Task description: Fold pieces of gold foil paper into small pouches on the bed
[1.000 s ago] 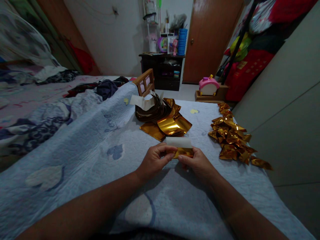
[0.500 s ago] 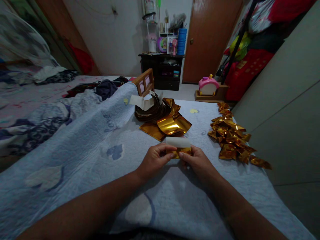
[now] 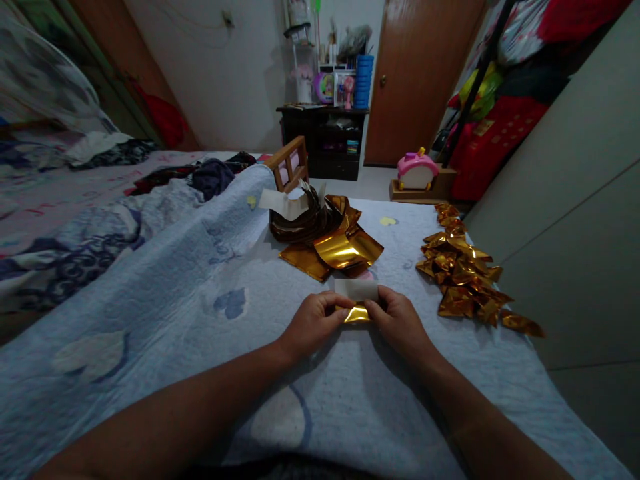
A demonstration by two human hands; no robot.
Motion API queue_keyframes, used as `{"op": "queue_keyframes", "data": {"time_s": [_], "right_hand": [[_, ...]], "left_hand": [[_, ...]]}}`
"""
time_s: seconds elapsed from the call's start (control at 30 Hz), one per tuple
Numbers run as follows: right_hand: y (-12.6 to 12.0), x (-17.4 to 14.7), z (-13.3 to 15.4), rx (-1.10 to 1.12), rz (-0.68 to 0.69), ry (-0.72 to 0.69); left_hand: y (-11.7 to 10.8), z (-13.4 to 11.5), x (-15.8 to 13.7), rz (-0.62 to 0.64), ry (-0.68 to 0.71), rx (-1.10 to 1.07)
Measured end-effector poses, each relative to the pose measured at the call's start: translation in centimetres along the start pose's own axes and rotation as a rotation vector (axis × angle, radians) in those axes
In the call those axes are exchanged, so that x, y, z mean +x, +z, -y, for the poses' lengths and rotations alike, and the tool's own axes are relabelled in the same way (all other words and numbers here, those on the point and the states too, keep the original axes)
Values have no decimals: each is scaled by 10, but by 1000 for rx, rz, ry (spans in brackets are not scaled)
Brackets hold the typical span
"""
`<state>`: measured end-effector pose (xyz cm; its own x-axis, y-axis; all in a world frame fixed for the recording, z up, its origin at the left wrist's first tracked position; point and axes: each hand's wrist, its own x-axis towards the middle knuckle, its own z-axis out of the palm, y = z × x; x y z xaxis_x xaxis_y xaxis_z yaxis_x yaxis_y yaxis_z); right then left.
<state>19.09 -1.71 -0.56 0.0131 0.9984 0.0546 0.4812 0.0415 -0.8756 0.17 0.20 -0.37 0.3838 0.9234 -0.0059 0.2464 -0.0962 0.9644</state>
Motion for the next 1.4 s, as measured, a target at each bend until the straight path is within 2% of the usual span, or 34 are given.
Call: {"op": "queue_keyframes", "data": {"time_s": [0.13,0.27,0.43,0.57,0.73,0.83,0.93,1.0,1.17,1.4], "right_hand": [[-1,2,1,-193,9,-21],[3,4,-4,-402,-40,-68],[10,5,-10,-364,-90,-42],[14,5,-11,-423,-106,-46],[13,3,-8,-607,-139,-121],[11,2,-6,-679,-122,-184],[11,3,-5,-711,-4,-241],[11,4,-5,-719,58,-264],[11,3,1,-730,78,-233],[17,-7,9,-822,49,-246]], "left_hand": [[2,0,-1,-11,92,182],[2,0,-2,20,169,416],[4,2,-1,54,175,624],[3,2,-1,44,183,688],[-2,0,-1,-70,183,761],[-4,1,1,5,236,738],[-4,5,3,126,303,715],[-4,6,5,163,320,713],[-5,6,6,181,324,734],[-5,5,3,145,205,893]]}}
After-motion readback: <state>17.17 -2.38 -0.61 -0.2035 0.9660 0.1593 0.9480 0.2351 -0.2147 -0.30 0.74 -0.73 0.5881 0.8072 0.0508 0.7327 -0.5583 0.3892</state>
